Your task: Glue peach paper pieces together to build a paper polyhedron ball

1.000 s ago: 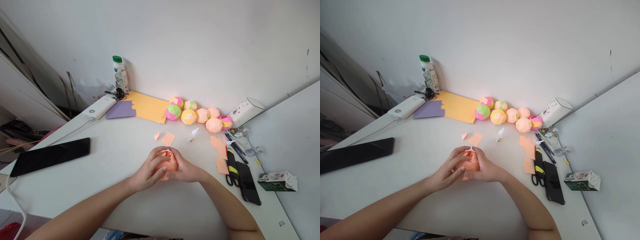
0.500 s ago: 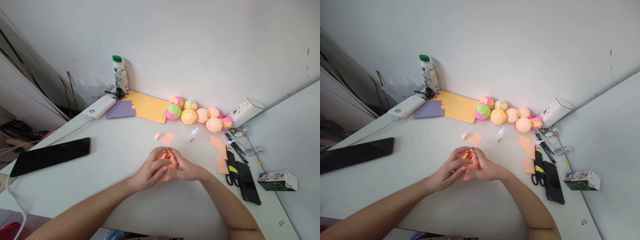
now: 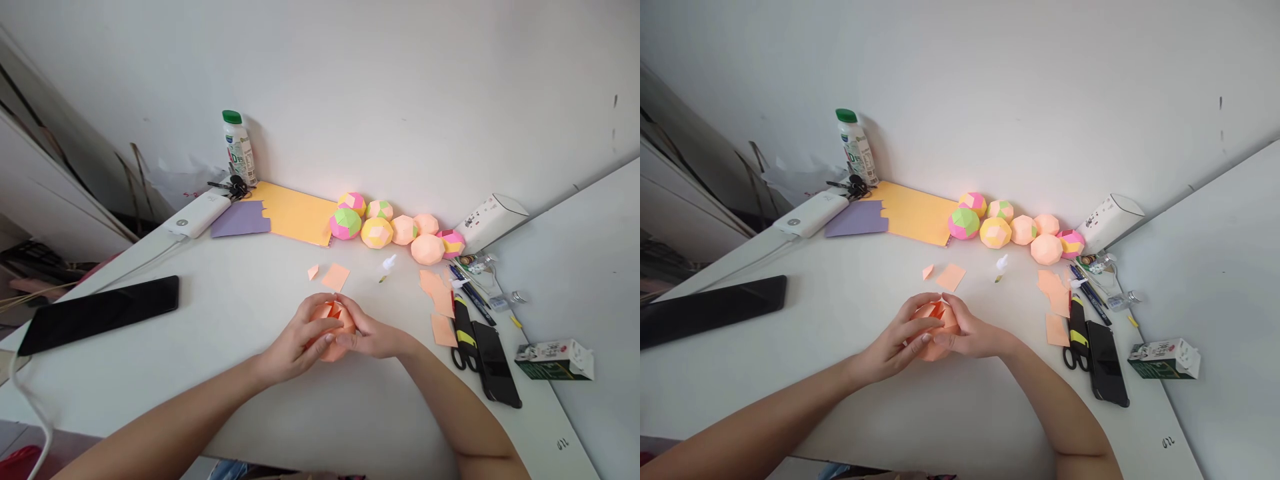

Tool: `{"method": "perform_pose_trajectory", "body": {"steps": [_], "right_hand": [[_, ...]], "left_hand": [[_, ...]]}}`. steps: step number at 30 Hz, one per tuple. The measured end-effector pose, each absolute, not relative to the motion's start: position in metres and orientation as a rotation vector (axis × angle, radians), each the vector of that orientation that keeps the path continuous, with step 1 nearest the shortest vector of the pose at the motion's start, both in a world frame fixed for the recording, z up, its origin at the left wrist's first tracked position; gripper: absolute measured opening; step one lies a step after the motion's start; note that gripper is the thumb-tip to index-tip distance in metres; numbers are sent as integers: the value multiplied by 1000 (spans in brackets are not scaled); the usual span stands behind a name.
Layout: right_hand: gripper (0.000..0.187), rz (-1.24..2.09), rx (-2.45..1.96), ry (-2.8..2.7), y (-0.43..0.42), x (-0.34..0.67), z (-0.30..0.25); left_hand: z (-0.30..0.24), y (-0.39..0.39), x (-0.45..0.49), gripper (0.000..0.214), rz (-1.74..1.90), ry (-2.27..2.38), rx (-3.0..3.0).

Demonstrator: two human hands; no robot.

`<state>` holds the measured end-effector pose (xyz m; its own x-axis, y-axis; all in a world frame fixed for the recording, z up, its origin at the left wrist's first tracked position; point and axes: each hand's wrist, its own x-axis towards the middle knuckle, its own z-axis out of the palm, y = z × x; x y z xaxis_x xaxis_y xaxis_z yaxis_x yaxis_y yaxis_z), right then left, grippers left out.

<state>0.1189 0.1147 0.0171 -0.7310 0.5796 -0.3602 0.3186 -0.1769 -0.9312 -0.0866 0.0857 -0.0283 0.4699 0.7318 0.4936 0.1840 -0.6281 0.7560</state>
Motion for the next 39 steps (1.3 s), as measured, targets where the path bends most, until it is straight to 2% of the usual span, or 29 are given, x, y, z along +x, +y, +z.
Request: {"method": "perform_pose_trajectory", "body": {"steps": [9, 22, 32, 39], "right_hand": [[71, 2115, -1013, -1810, 119, 122, 17], [64, 2071, -1009, -1831, 118, 119, 21], [63, 2062, -1001, -1843, 118, 118, 23], [74, 2036, -1121, -1871, 118, 122, 14]], "left_hand": [[-27, 87, -86, 27, 1140, 740, 2093], [-25, 86, -86, 27, 1140, 738, 2095], [-23, 86, -86, 27, 1143, 746, 2123], [-26, 86, -85, 36, 1190, 697, 2086]]}}
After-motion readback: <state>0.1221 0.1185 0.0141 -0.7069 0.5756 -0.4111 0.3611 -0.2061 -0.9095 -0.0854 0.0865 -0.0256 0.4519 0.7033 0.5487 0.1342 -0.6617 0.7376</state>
